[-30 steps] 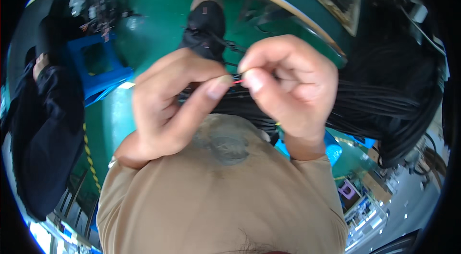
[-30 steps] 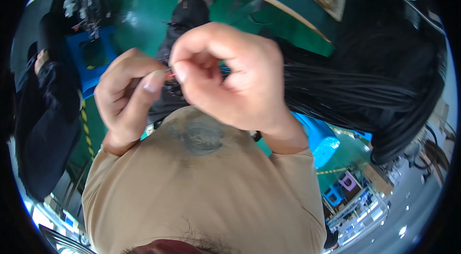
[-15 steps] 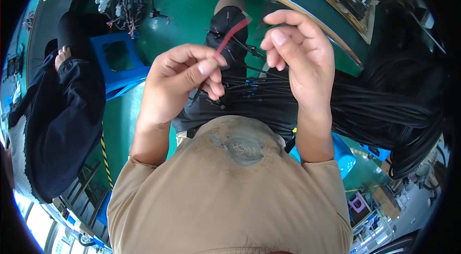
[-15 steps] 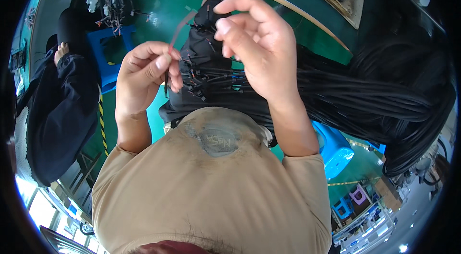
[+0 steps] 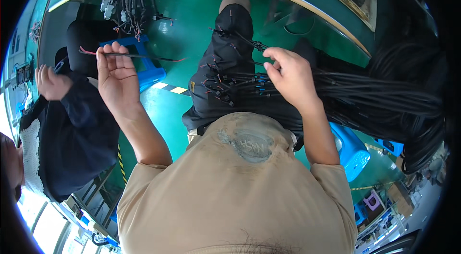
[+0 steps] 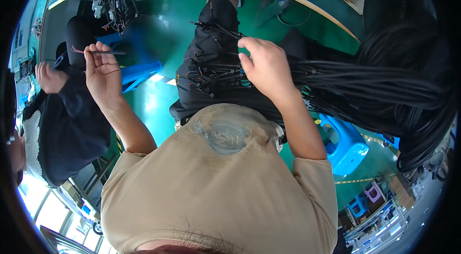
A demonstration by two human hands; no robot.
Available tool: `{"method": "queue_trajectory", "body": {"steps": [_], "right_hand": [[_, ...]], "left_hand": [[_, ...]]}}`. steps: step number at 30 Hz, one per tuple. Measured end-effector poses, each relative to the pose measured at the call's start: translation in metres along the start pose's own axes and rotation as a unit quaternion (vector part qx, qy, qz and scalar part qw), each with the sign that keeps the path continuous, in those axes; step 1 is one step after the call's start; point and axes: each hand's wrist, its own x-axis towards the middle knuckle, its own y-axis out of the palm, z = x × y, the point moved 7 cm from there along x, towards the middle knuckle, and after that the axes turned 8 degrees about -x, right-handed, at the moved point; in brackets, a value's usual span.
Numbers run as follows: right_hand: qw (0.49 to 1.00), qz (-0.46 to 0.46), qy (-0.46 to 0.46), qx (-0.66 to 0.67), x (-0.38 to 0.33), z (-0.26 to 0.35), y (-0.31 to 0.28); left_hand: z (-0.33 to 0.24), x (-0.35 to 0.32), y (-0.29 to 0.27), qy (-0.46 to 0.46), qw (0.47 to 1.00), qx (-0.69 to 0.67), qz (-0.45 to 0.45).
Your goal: The person crimps terminals onto wire ends using a crimping machine, then trims and strips the wires of cable bundles using scissors and by hand.
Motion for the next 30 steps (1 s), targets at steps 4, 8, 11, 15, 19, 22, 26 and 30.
{"method": "queue_trajectory", "body": {"steps": [4, 8, 11, 15, 19, 22, 26, 30], "right_hand": [[0.996, 0.008, -0.070, -0.063, -0.004, 0.002, 0.024], [0.990, 0.062, -0.065, -0.111, -0.005, -0.001, 0.049], [0.980, 0.075, -0.062, -0.173, -0.003, -0.002, 0.065], [0.964, 0.088, -0.026, -0.248, 0.006, -0.007, 0.078], [0.948, 0.177, -0.004, -0.265, 0.015, -0.014, 0.093], [0.960, 0.128, -0.013, -0.247, 0.016, -0.019, 0.091], [0.996, -0.016, -0.086, -0.026, 0.011, 0.011, 0.041], [0.987, -0.084, -0.109, 0.083, -0.006, 0.033, 0.004]], "left_hand": [[-0.024, 0.000, -0.008, 0.017, 1.000, -0.002, 0.024], [-0.025, 0.001, -0.001, 0.020, 0.995, 0.047, 0.083], [-0.028, 0.010, -0.022, 0.008, 0.998, 0.005, 0.057], [-0.049, 0.019, -0.037, 0.097, 0.991, 0.082, 0.047], [-0.042, -0.014, 0.013, 0.358, 0.886, 0.286, -0.075], [-0.018, -0.043, 0.021, 0.437, 0.677, 0.571, -0.154], [0.040, -0.078, 0.014, 0.380, 0.685, 0.619, -0.059], [0.134, -0.080, 0.036, 0.003, 0.832, 0.548, 0.084]]}}
